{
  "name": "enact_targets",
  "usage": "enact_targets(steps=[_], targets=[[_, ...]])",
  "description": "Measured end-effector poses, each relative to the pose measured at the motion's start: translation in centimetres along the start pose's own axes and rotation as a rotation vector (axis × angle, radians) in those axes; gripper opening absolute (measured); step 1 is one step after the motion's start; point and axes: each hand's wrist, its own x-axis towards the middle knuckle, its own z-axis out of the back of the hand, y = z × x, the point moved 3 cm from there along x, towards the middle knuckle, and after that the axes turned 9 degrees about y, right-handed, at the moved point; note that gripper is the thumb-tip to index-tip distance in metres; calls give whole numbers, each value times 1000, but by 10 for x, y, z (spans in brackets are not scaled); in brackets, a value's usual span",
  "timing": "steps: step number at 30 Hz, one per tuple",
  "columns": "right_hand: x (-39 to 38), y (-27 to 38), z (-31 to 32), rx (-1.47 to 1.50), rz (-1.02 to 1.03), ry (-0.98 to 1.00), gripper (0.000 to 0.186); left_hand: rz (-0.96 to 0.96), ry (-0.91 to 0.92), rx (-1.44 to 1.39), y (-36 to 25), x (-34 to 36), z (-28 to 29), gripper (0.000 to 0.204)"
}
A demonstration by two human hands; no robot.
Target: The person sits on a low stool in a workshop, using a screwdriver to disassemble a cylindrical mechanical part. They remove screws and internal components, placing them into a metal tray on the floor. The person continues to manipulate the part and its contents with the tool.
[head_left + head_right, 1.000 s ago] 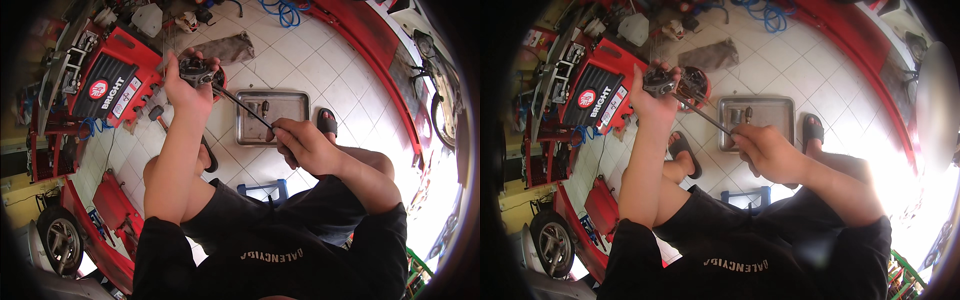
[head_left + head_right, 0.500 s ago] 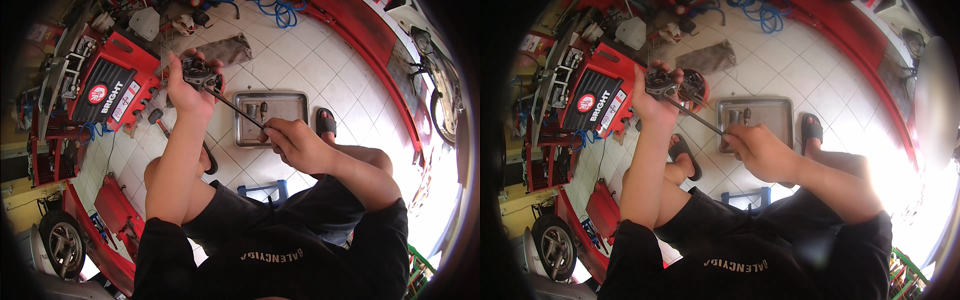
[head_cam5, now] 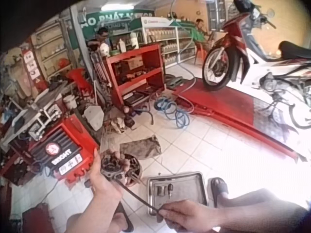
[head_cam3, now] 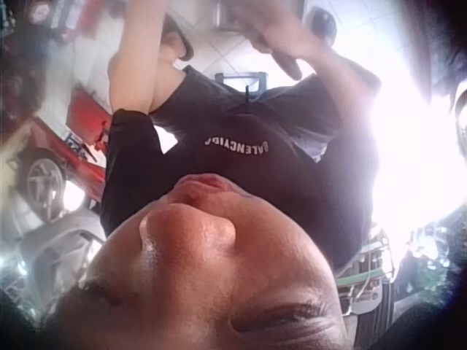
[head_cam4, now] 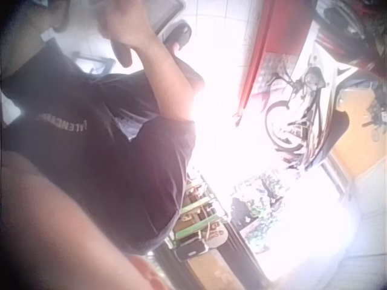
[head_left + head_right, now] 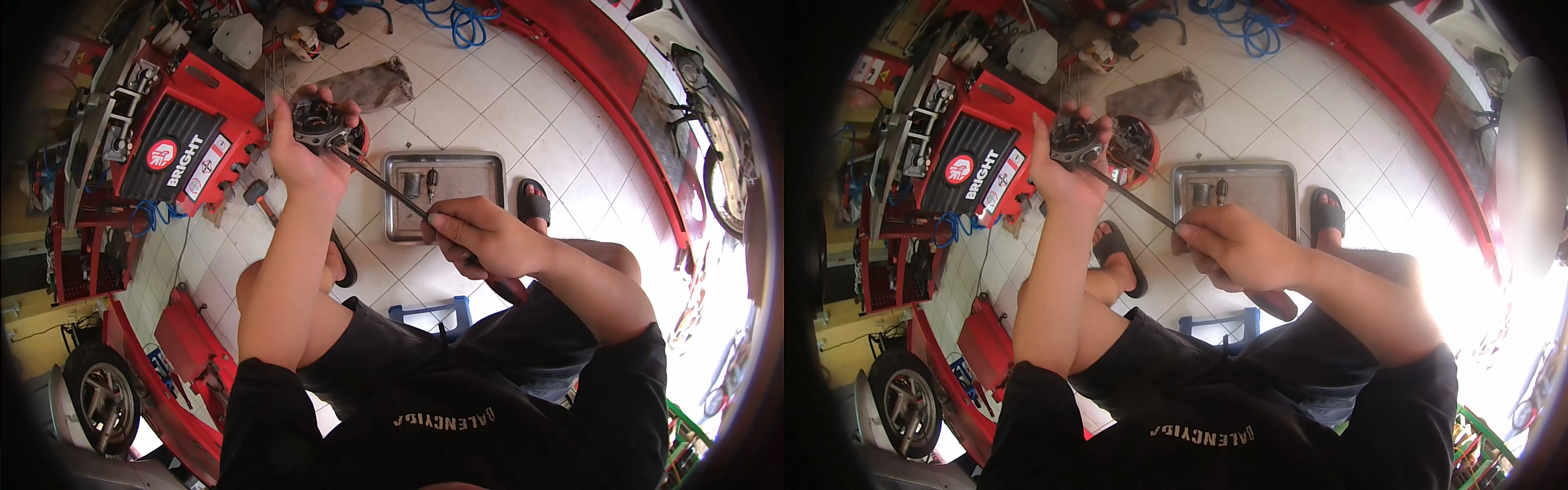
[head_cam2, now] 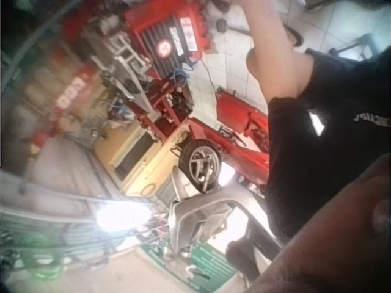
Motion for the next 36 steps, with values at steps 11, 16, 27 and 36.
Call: enact_targets(steps=[11, 16, 27, 36], targets=[[0, 3, -10, 460, -106, 194, 35, -80, 5, 111, -8, -1, -10, 44], [-5, 5, -10, 648, -146, 335, 31, -105, 137, 177, -14, -3, -16, 43], [9, 1, -17, 407, -81, 228, 35, -224, 164, 94, -15, -3, -17, 39], [6, 16, -8, -865, 199, -460, 9, -348, -64, 371, -8, -4, -11, 35]])
